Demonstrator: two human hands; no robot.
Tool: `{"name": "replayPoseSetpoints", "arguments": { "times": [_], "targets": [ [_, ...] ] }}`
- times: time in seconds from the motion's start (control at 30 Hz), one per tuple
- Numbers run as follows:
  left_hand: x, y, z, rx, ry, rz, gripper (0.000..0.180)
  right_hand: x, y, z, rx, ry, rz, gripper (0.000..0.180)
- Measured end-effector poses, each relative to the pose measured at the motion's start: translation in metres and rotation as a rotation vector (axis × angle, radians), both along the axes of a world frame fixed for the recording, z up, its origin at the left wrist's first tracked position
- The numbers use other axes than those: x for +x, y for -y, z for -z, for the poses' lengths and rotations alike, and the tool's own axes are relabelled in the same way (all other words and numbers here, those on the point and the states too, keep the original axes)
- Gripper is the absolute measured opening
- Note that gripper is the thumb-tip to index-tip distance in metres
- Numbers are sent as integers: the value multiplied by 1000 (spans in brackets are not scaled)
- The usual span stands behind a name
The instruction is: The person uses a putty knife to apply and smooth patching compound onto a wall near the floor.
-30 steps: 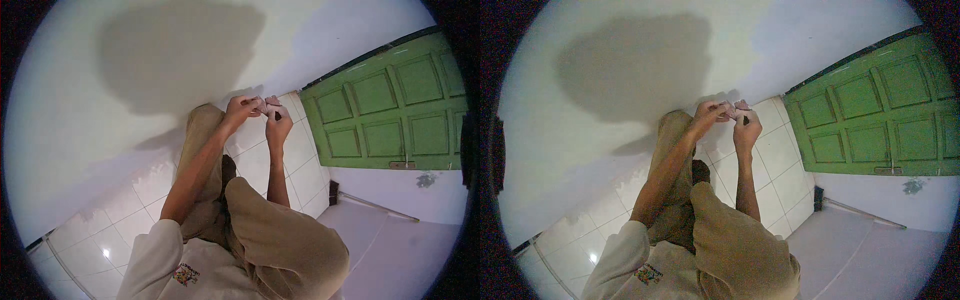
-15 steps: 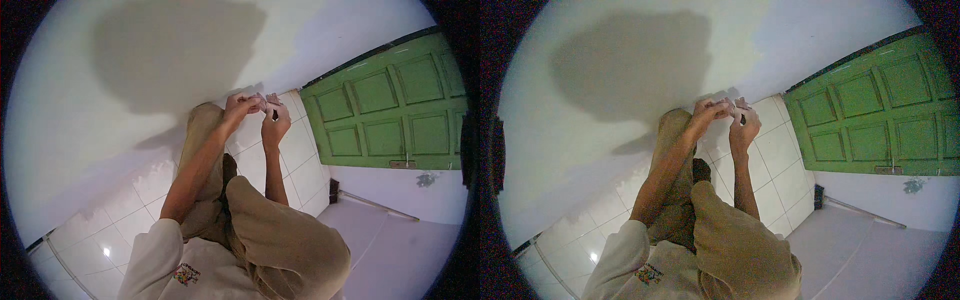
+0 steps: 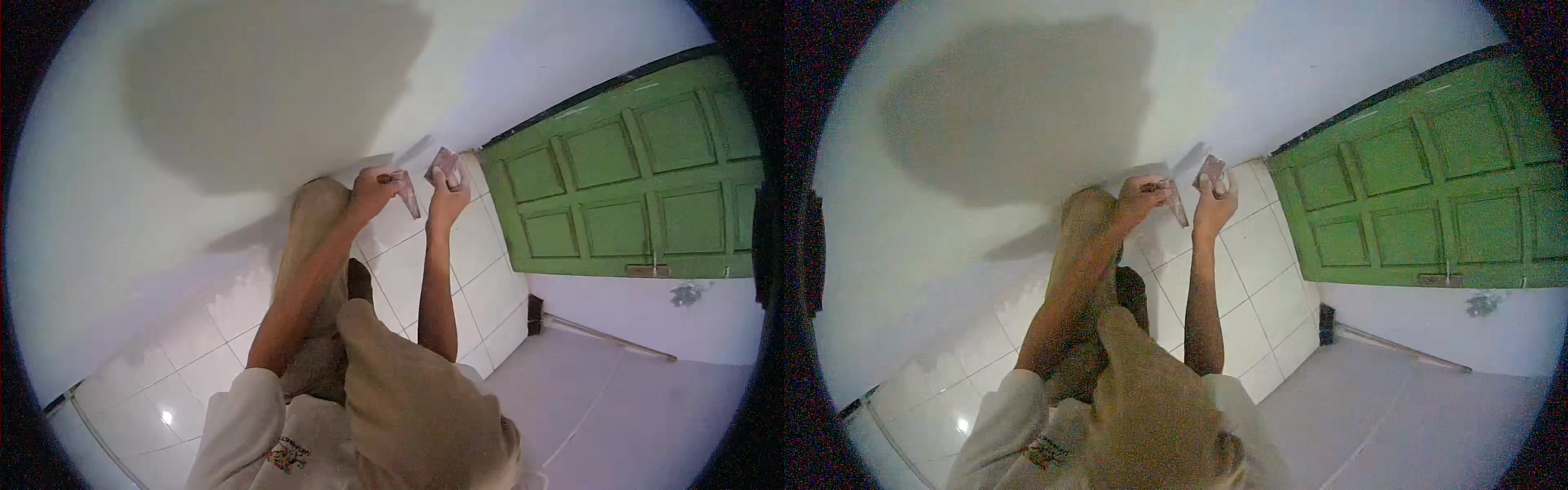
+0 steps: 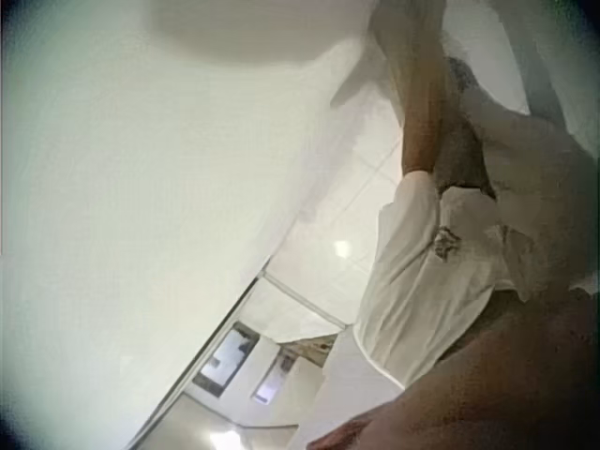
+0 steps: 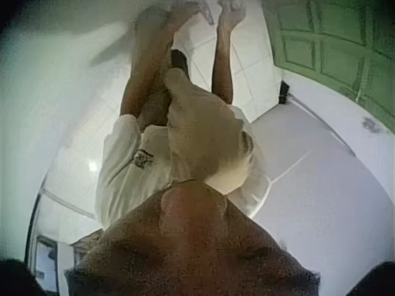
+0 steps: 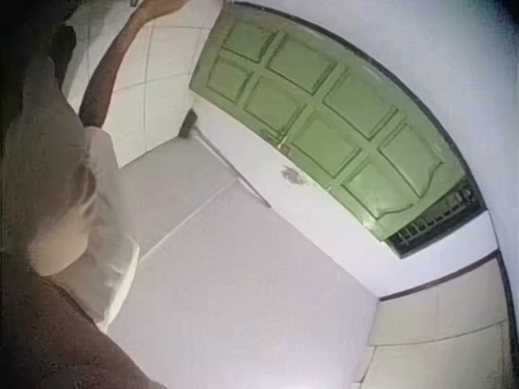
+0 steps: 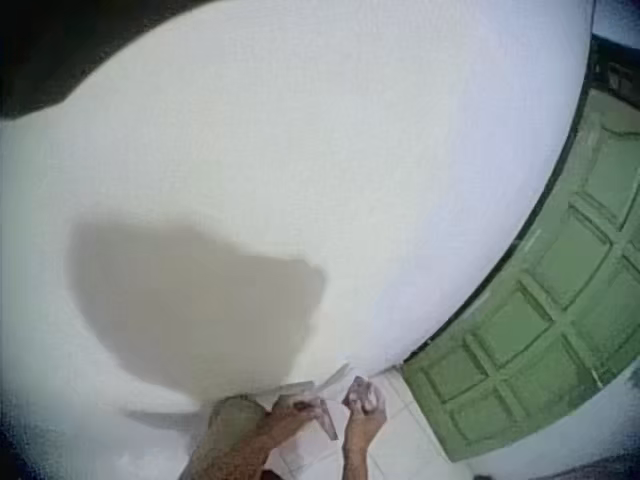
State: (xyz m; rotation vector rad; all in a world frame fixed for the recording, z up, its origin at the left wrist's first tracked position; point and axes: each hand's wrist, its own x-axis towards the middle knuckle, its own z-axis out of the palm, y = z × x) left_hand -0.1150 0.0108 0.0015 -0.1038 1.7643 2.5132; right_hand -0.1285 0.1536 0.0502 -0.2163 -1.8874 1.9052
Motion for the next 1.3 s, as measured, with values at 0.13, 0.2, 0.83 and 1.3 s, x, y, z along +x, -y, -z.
{"name": "replayPoseSetpoints", "arguments": {
  "times": [0.13,0.2,0.83,1.3],
  "targets": [
    [-2,-1,10,-219,-50,-38,20,-28,1,-5,102,15,-19,24],
    [0,-3,12,-332,-144,-95,22,-44,0,-9,137,-36,2,27],
    [21,-15,1,-1175,-157,548,32,-50,66,-12,220,90,-69,65],
    [17,-13,4,-1207,-250,489,31,-42,78,-41,-10,214,-173,69]
  ]
}}
